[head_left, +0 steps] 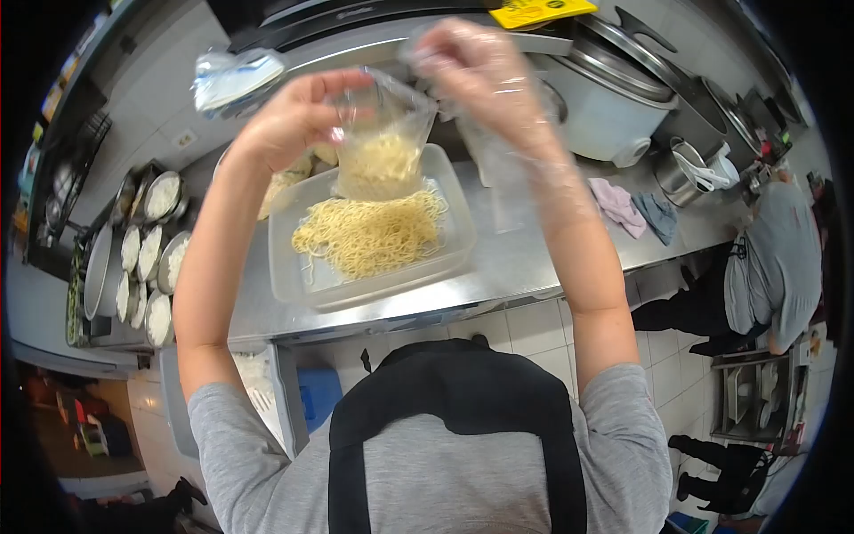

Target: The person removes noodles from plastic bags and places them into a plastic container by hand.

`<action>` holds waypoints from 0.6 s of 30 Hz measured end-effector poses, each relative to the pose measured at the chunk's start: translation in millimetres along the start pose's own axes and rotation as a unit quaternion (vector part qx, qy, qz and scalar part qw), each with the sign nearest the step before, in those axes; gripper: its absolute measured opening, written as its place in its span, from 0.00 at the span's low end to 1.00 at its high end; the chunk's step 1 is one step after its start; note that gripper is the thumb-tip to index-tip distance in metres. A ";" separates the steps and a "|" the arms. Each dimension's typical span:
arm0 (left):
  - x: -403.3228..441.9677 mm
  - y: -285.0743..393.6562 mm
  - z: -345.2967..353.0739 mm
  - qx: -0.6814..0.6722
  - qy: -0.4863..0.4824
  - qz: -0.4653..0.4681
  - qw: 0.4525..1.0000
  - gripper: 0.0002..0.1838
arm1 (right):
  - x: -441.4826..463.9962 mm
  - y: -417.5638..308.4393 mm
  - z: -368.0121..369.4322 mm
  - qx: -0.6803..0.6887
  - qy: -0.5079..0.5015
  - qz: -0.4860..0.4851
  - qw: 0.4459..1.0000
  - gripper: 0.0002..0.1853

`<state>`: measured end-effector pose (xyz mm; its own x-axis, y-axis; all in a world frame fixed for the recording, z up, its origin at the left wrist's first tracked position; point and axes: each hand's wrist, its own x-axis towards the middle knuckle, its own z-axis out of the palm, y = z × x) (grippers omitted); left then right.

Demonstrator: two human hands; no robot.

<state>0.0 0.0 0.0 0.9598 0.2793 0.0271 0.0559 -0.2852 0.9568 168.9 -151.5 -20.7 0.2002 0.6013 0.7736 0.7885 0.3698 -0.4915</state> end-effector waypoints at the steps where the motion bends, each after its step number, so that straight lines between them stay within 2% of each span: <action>1: 2.0 13.1 -2.4 -0.012 0.007 0.036 0.999 0.35 | -4.5 3.7 -14.0 0.030 0.050 0.020 0.998 0.08; 2: 5.6 26.1 -6.2 -0.013 -0.008 0.083 0.996 0.34 | -13.2 5.3 -28.1 0.025 0.088 0.051 0.995 0.08; 3: 31.5 36.4 30.6 -0.036 -0.005 0.132 0.991 0.32 | -32.4 12.6 -87.6 0.002 0.096 0.084 0.992 0.09; 5: 60.5 57.6 37.6 -0.040 0.006 0.181 0.983 0.30 | -58.2 54.1 -123.7 -0.067 0.045 0.200 0.976 0.12; 6: 82.4 54.7 23.2 -0.076 0.051 0.189 0.978 0.29 | -68.9 64.7 -126.3 -0.065 0.049 0.196 0.977 0.12; 7: 95.2 62.3 30.6 -0.076 0.052 0.192 0.977 0.29 | -81.1 72.2 -129.7 -0.102 -0.005 0.280 0.954 0.14; 8: 110.5 67.7 42.6 -0.112 -0.003 0.179 0.977 0.28 | -92.7 82.7 -131.4 -0.139 -0.058 0.362 0.920 0.17; 9: 121.3 73.6 59.2 -0.147 -0.059 0.164 0.974 0.27 | -102.3 100.6 -127.6 -0.140 -0.077 0.322 0.933 0.20; 11: 131.3 82.2 98.8 -0.147 -0.006 0.167 0.975 0.30 | -121.7 149.1 -123.5 -0.221 -0.110 0.176 0.953 0.22; 12: 132.3 89.5 120.8 -0.137 0.005 0.149 0.979 0.30 | -124.1 149.1 -125.4 -0.221 -0.109 0.175 0.953 0.22; 14: 156.5 70.7 133.3 -0.124 0.034 0.156 0.979 0.27 | -127.7 144.0 -121.7 -0.158 0.025 0.288 0.944 0.24; 15: 167.0 60.9 138.9 -0.127 0.042 0.170 0.976 0.27 | -136.2 157.9 -119.3 -0.155 0.025 0.286 0.945 0.24; 17: 192.1 45.1 139.8 -0.051 0.053 0.178 0.981 0.27 | -158.8 197.6 -113.0 -0.083 0.107 0.399 0.907 0.29; 18: 195.1 42.1 143.9 -0.047 0.058 0.189 0.979 0.27 | -162.2 190.3 -114.5 -0.115 -0.029 0.414 0.903 0.39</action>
<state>229.2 -89.4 3.9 0.8691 0.2737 0.4120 -0.3283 -0.3037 0.8944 353.1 -259.8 -193.9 0.7505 0.6427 0.1540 0.4843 -0.3763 -0.7898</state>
